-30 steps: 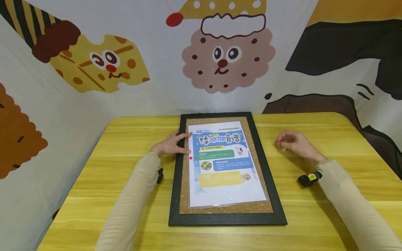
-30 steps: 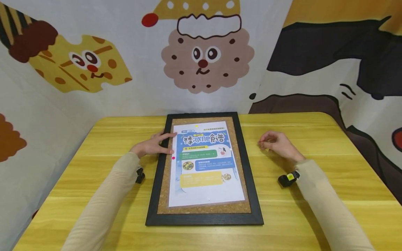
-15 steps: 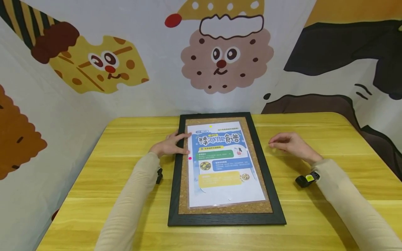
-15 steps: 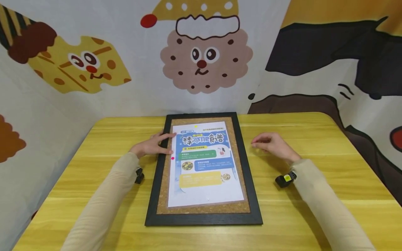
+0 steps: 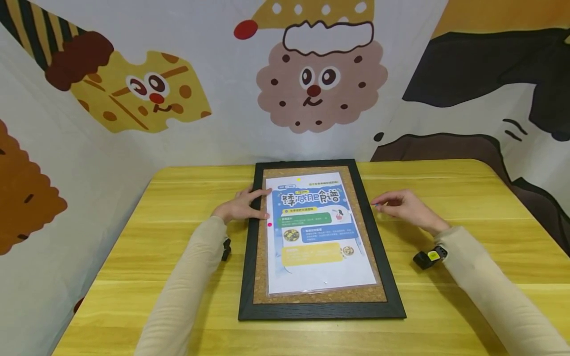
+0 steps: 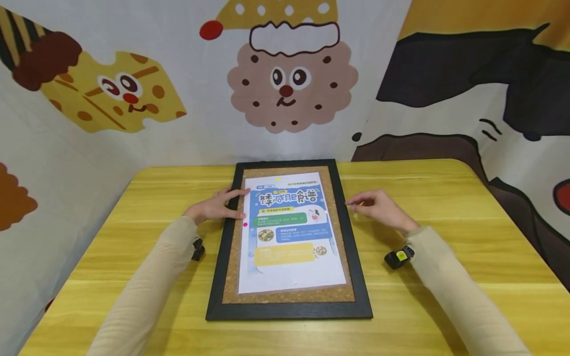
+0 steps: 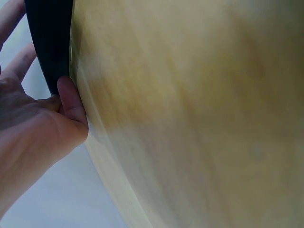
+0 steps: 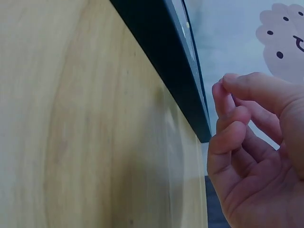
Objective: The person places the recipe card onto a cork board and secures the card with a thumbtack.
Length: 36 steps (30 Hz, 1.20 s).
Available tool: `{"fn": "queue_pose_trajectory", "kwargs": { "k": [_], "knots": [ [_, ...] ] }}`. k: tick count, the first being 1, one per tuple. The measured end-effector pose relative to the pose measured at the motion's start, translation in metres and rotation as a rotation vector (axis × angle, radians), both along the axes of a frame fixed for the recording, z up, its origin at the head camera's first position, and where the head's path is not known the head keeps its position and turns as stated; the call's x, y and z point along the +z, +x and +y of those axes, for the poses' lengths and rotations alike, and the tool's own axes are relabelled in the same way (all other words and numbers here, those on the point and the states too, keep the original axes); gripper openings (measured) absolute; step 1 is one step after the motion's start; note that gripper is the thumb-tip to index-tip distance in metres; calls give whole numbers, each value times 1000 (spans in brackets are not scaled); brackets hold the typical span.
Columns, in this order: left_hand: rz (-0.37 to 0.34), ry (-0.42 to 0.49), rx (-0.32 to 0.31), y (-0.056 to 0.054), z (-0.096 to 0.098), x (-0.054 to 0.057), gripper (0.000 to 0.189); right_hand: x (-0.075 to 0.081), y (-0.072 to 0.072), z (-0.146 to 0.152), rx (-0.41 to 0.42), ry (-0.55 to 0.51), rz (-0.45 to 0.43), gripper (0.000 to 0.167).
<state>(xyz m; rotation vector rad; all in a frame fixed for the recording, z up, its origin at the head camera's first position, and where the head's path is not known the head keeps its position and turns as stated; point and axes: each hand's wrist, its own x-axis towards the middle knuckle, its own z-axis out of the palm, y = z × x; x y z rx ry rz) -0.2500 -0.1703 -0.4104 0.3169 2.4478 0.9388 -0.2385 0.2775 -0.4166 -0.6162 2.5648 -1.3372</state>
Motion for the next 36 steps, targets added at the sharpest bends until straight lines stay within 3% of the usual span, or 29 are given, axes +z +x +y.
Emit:
{"fn": "queue_pose_trajectory", "kwargs": {
  "k": [13, 20, 36],
  "knots": [
    [5, 0, 1, 0, 0, 0, 83, 7, 5, -18, 79, -29, -58, 23],
    [6, -12, -6, 0, 0, 1, 83, 10, 10, -27, 90, 28, -12, 22],
    [-7, -6, 3, 0, 0, 1, 83, 8, 10, -42, 204, 24, 21, 19]
  ]
}}
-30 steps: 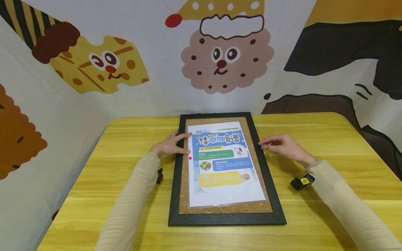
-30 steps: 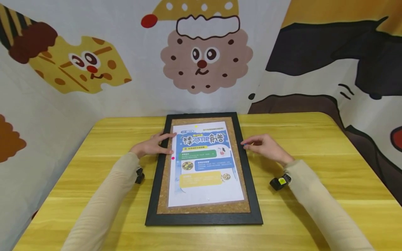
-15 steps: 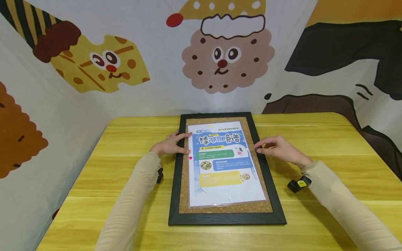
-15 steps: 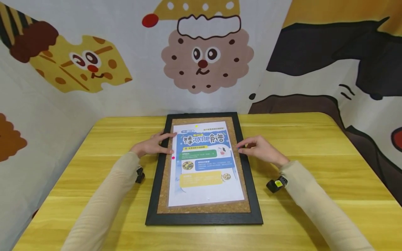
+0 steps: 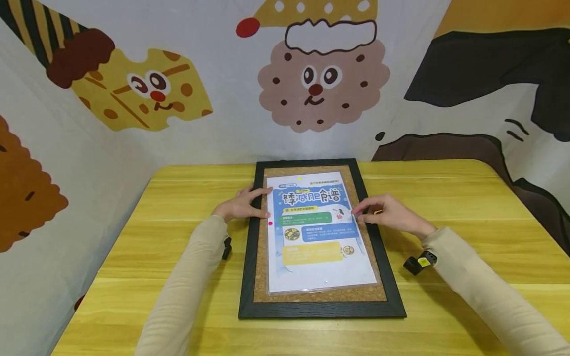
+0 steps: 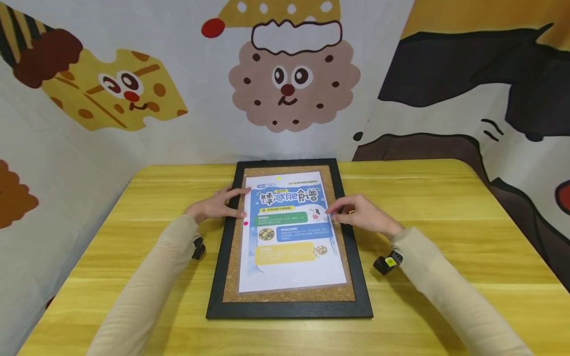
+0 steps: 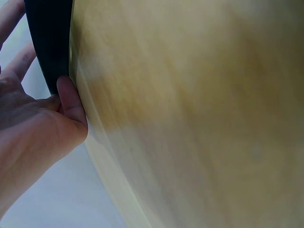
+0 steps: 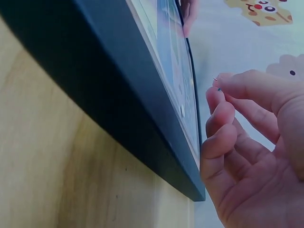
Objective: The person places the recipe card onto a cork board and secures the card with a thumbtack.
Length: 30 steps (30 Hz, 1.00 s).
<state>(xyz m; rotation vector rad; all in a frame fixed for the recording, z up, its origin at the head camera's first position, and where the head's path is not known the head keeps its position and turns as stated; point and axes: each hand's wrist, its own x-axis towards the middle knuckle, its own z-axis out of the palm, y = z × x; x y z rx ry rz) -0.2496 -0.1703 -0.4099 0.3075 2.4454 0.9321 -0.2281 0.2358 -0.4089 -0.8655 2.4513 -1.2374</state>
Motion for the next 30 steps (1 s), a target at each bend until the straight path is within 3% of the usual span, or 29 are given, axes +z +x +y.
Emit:
{"fn": "queue_pose_trajectory", "kwargs": {
  "k": [18, 30],
  "knots": [
    [9, -2, 1, -2, 0, 0, 83, 1, 5, -22, 117, -9, -102, 17],
    [7, -1, -5, -1, -1, 1, 83, 2, 11, -38, 163, -3, -90, 12]
  ]
}}
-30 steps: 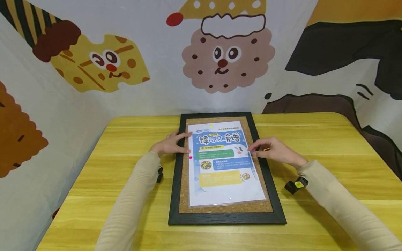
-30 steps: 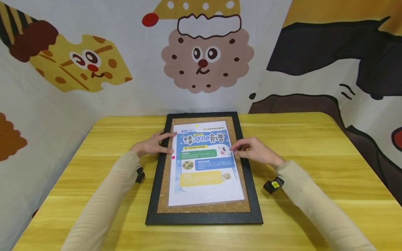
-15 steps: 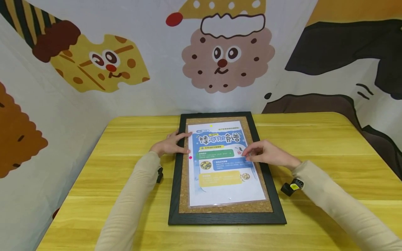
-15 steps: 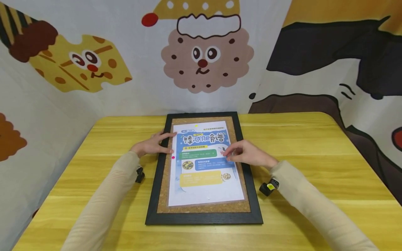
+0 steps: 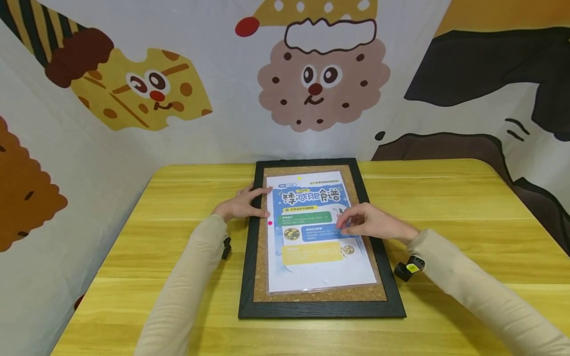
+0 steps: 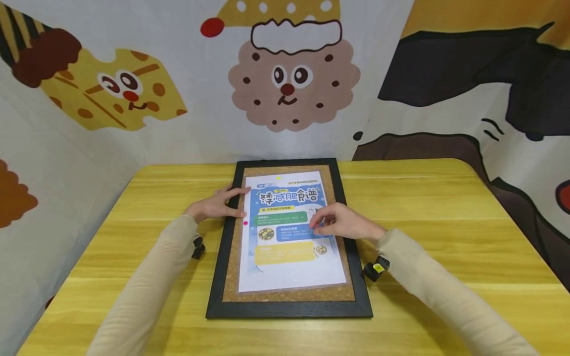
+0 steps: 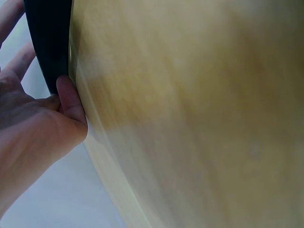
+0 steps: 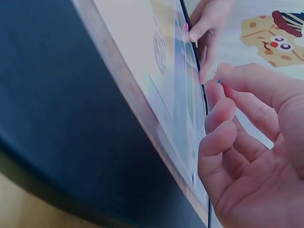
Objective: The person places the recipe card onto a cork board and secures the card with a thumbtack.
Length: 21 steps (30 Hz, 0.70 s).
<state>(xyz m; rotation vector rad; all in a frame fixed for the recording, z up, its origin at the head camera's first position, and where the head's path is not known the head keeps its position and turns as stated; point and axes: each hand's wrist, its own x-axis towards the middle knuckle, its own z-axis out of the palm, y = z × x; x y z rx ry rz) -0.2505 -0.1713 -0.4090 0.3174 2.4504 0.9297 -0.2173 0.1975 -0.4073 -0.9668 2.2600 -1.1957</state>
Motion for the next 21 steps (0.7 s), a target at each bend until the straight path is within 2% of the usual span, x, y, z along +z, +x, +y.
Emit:
{"fn": "queue_pose_trajectory", "kwargs": {
  "k": [5, 21],
  "knots": [
    [0, 4, -4, 1, -1, 1, 82, -1, 4, -7, 38, -2, -2, 12],
    [-4, 2, -2, 1, 1, 0, 82, -6, 15, -21, 128, -26, -84, 12]
  ]
}}
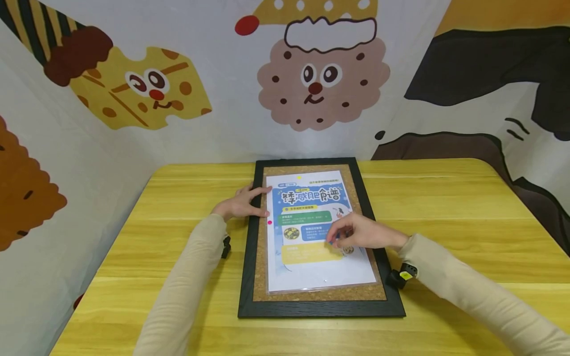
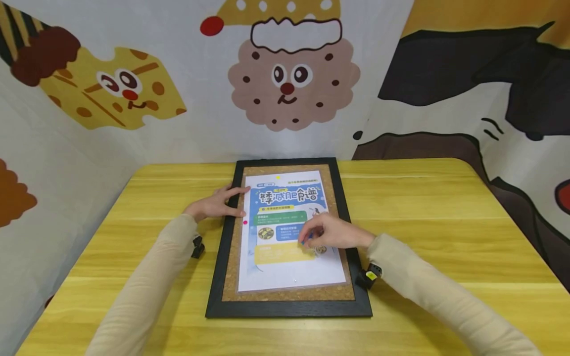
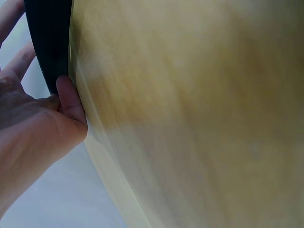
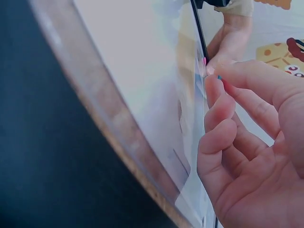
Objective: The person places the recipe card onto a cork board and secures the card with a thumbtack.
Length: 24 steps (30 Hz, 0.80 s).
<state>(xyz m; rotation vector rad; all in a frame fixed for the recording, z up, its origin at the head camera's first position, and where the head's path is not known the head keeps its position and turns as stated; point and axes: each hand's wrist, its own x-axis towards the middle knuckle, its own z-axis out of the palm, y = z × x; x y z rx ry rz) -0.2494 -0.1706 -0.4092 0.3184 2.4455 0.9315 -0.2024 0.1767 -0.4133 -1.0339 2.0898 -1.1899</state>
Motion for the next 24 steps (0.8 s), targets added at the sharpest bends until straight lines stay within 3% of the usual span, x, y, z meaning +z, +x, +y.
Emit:
{"fn": "queue_pose_trajectory", "kwargs": {
  "k": [24],
  "knots": [
    [-11, -5, 11, -3, 0, -1, 83, 1, 21, -12, 109, 20, -36, 10]
  ]
}}
